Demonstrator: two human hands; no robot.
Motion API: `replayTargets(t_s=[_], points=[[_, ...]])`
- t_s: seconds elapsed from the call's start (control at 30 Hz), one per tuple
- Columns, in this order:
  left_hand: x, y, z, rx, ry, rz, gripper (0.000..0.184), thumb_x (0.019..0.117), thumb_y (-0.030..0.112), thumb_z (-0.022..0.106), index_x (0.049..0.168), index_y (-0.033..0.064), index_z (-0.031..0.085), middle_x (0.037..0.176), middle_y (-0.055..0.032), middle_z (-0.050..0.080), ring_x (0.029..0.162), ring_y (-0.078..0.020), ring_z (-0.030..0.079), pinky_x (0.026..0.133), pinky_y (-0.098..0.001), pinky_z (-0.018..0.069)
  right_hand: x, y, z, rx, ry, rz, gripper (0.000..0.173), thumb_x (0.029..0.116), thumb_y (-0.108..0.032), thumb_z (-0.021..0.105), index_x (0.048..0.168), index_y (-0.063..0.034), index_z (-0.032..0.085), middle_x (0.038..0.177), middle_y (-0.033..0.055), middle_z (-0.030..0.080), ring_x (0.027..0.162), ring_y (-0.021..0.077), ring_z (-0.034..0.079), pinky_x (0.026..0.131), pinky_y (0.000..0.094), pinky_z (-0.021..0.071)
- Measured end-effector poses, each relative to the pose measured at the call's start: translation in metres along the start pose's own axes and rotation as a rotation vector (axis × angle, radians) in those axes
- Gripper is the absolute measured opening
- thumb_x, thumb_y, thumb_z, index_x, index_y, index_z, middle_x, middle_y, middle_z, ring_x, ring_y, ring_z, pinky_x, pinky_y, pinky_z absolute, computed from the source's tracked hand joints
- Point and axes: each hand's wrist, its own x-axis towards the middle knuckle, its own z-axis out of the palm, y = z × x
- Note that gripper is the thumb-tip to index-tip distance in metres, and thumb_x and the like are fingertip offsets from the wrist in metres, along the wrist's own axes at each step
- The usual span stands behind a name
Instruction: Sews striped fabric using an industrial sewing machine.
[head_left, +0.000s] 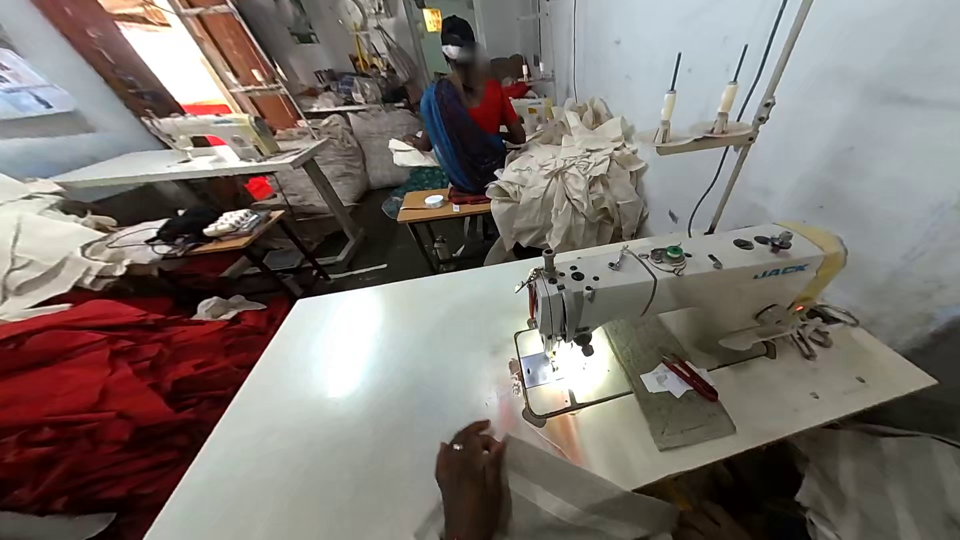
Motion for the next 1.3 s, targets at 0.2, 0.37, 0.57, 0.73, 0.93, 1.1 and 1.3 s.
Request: replayTargets(t_s=[0.2, 0.37, 0.57, 0.73, 0.93, 1.1, 1.3], points=[[-0.023, 0.077, -0.041, -0.517, 0.031, 0.203, 0.028, 0.1056, 0.026, 0.055, 0.095, 0.0019, 0.063, 0.100, -0.0049, 0.069, 0.083, 0.0006, 0.064, 0.071, -0.0142, 0.0545, 0.057, -0.035, -0.052, 0.103, 0.614, 0.084, 0.054, 0.0919, -0.064, 0.063, 0.110, -0.0147, 0.077, 0.104, 0.0085, 0.075, 0.098, 0.0281, 0.071, 0.083, 0.0501, 0.0576], [-0.009, 0.102, -0.070, -0.578, -0.013, 0.336, 0.024, 0.1059, 0.024, 0.056, 0.095, 0.0032, 0.061, 0.097, -0.0033, 0.067, 0.087, 0.0021, 0.063, 0.074, -0.0130, 0.0538, 0.115, -0.075, -0.099, 0.668, 0.349, 0.187, 0.055, 0.0876, -0.054, 0.074, 0.108, -0.0037, 0.076, 0.098, 0.0127, 0.075, 0.096, 0.0263, 0.071, 0.090, 0.0514, 0.0533], [-0.010, 0.104, -0.078, -0.585, -0.022, 0.308, 0.020, 0.1042, 0.019, 0.059, 0.095, 0.0015, 0.062, 0.094, -0.0014, 0.067, 0.086, 0.0040, 0.062, 0.076, -0.0126, 0.0537, 0.138, -0.110, -0.114, 0.942, 0.832, -0.138, 0.014, 0.0915, -0.017, 0.076, 0.097, -0.0037, 0.079, 0.092, 0.0041, 0.074, 0.090, 0.0049, 0.069, 0.083, 0.0210, 0.0570], [-0.011, 0.112, -0.087, -0.656, -0.105, 0.262, 0.021, 0.0999, 0.015, 0.066, 0.107, -0.0041, 0.071, 0.097, -0.0032, 0.072, 0.086, 0.0004, 0.067, 0.079, -0.0184, 0.0584, 0.138, -0.114, -0.111, 0.549, 1.096, -0.099, 0.006, 0.0934, -0.021, 0.074, 0.095, -0.0171, 0.077, 0.088, -0.0008, 0.070, 0.088, 0.0097, 0.064, 0.086, 0.0296, 0.0501], [-0.010, 0.119, -0.095, -0.825, -0.167, 0.252, 0.013, 0.0981, 0.014, 0.068, 0.103, 0.0044, 0.076, 0.095, 0.0030, 0.074, 0.085, 0.0005, 0.068, 0.077, -0.0185, 0.0596, 0.125, -0.127, -0.099, 0.030, 1.178, -0.074, 0.019, 0.1004, -0.028, 0.061, 0.113, -0.0199, 0.073, 0.097, -0.0030, 0.068, 0.095, 0.0139, 0.058, 0.107, 0.0384, 0.0322], [-0.008, 0.116, -0.099, -0.850, -0.179, 0.295, 0.012, 0.1020, 0.017, 0.063, 0.101, 0.0109, 0.073, 0.098, 0.0088, 0.070, 0.087, 0.0062, 0.063, 0.076, -0.0128, 0.0549, 0.114, -0.121, -0.122, 0.642, 0.980, -0.112, 0.032, 0.1059, -0.033, 0.055, 0.118, -0.0104, 0.075, 0.108, 0.0072, 0.073, 0.109, 0.0171, 0.064, 0.101, 0.0415, 0.0468], [-0.009, 0.114, -0.095, -0.734, -0.124, 0.362, 0.018, 0.1018, 0.015, 0.061, 0.108, 0.0025, 0.073, 0.101, 0.0003, 0.072, 0.091, 0.0041, 0.065, 0.080, -0.0143, 0.0567, 0.134, -0.108, -0.125, 0.533, 1.110, -0.149, 0.007, 0.0928, -0.026, 0.075, 0.093, -0.0188, 0.076, 0.084, -0.0043, 0.071, 0.091, 0.0074, 0.066, 0.102, 0.0336, 0.0440]])
